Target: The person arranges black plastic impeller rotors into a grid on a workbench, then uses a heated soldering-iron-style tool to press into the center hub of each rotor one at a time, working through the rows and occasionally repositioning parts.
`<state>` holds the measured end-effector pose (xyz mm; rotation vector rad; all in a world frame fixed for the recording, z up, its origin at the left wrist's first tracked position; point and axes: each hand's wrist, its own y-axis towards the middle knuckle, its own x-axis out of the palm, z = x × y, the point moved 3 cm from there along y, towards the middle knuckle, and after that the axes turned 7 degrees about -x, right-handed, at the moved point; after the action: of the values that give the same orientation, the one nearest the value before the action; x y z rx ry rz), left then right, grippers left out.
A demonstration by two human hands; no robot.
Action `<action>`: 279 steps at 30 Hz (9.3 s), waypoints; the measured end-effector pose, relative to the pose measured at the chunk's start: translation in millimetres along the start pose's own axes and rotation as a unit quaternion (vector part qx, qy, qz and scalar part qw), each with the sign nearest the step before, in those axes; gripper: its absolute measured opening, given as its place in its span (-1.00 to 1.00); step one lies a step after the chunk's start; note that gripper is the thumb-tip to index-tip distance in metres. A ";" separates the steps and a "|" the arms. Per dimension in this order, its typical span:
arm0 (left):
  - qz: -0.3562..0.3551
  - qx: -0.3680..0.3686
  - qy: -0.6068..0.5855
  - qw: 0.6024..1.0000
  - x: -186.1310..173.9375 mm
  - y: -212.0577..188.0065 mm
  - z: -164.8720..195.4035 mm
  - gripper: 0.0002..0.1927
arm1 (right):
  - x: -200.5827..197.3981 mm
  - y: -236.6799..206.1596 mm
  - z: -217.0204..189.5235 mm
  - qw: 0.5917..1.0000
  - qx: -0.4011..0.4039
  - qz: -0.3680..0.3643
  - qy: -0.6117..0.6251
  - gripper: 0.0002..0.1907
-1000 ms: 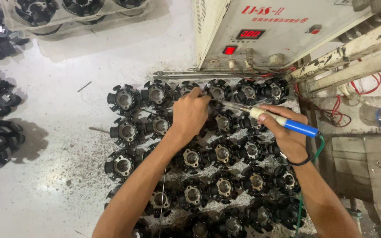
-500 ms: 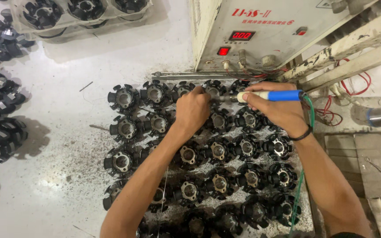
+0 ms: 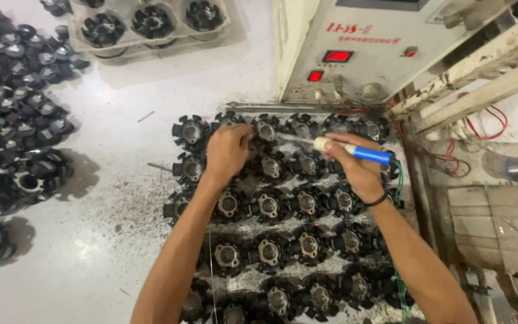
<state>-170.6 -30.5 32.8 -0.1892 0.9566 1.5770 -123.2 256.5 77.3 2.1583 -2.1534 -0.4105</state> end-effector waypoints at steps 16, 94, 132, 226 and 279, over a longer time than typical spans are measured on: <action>0.003 -0.050 0.050 0.998 10.7 -12.1 1.6 -0.85 | 37.9 20.6 -22.0 0.982 0.078 -0.062 -0.162 -0.74; -0.069 -0.022 0.020 0.997 -38.5 -149.1 60.0 -0.79 | 46.9 -130.4 -80.4 0.956 -0.037 -0.082 -0.280 -0.77; -0.076 -0.058 0.025 0.995 -89.2 -221.2 104.8 -0.69 | 26.2 -256.0 -70.9 0.976 -0.089 -0.022 -0.197 -0.70; -0.095 -0.102 -0.094 0.986 -160.0 -333.5 96.7 -0.55 | 110.7 -283.9 -154.3 0.924 -0.156 -0.239 -0.256 -0.73; -0.066 -0.111 -0.031 0.991 -137.8 -247.0 56.5 -0.66 | 85.5 -215.7 -88.2 0.969 -0.067 -0.154 -0.183 -0.70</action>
<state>106.2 -111.6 38.4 -0.3504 0.7052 1.5557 105.8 163.5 100.0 2.5017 -1.8649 -1.0191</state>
